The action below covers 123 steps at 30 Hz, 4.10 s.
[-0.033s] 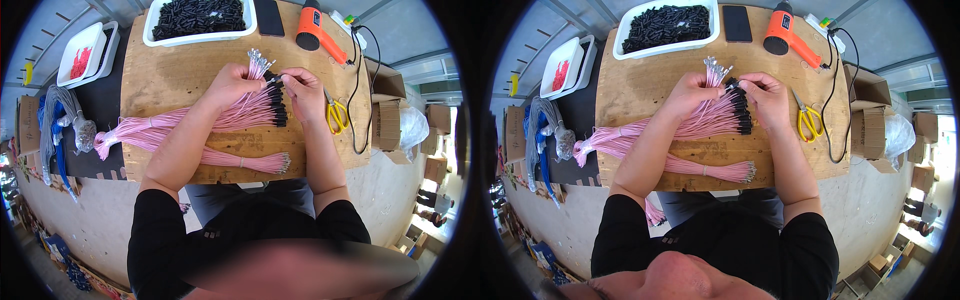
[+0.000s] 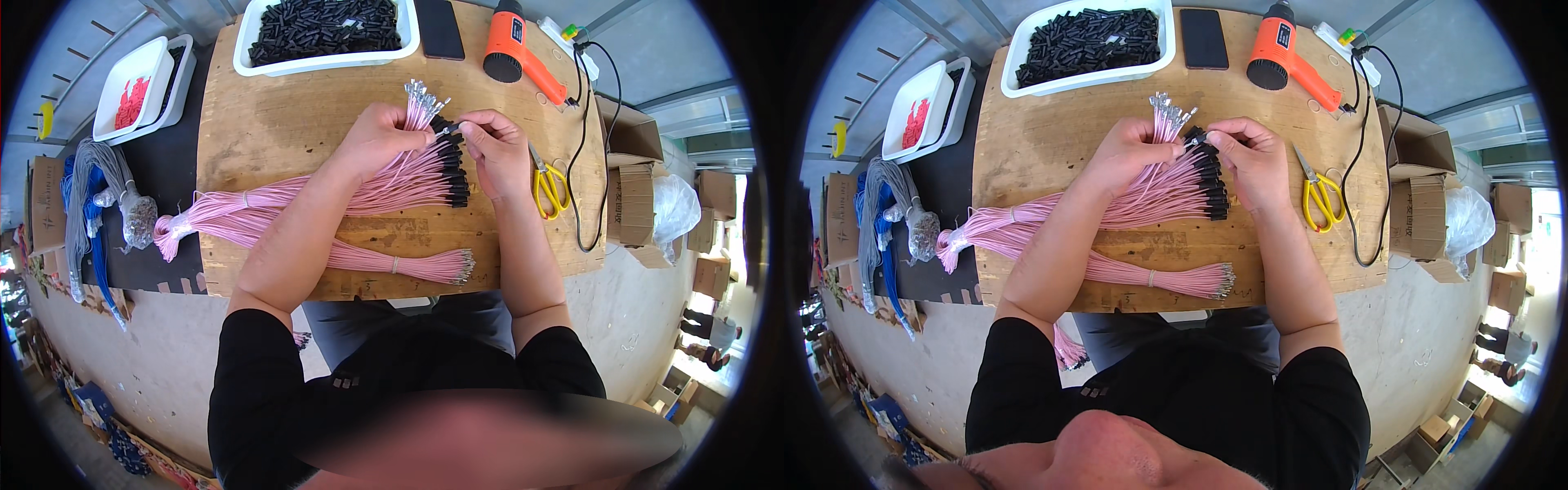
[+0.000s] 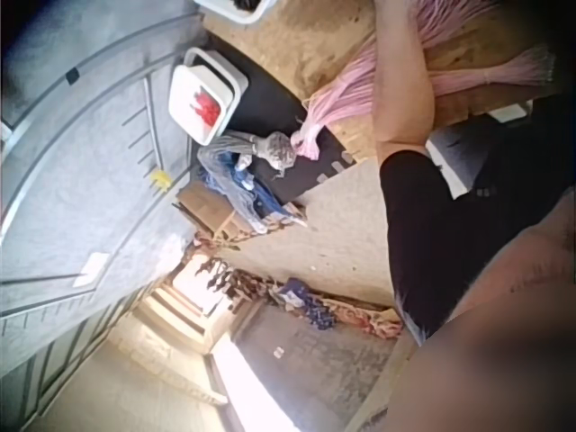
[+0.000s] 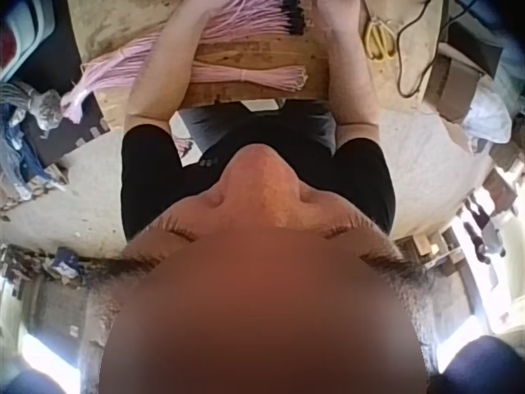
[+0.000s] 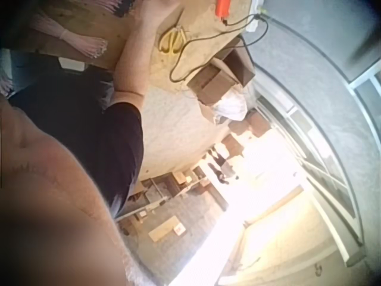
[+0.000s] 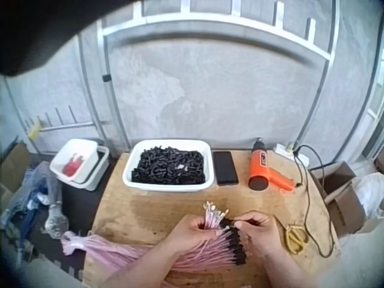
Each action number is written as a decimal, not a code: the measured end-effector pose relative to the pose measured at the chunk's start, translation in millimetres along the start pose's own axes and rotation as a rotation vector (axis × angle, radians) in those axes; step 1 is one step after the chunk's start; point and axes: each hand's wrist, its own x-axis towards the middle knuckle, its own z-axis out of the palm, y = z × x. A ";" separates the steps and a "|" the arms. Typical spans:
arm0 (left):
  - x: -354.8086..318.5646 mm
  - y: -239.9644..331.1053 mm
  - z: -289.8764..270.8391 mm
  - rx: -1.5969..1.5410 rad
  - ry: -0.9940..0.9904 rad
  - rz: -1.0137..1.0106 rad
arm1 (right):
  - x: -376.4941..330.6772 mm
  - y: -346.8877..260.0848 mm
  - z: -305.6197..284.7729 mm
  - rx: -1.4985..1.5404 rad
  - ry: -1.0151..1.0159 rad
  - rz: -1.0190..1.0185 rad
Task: Manually attaching small black connector sleeves to the ends of bundles of pink electrical wires at a workbench.
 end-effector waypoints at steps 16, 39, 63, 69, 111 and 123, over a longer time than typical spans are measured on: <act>0.6 0.2 1.3 -0.012 0.002 0.022 | 3.1 1.8 -6.9 -0.002 0.060 -0.032; 0.6 -3.2 0.5 0.119 0.011 0.071 | 3.6 -2.0 -8.6 0.241 -0.142 0.274; -2.1 5.1 5.0 0.163 0.010 0.079 | 8.0 -5.4 -12.6 0.192 0.044 0.086; -1.4 0.7 4.4 0.345 -0.034 0.189 | 0.6 -4.0 0.9 -0.007 -0.023 -0.022; -0.1 6.7 5.4 -0.182 0.134 -0.006 | 14.1 -1.2 -15.7 0.431 0.073 0.174; -0.6 4.1 5.5 -0.137 0.095 0.024 | 10.1 3.1 -19.2 0.327 -0.070 0.174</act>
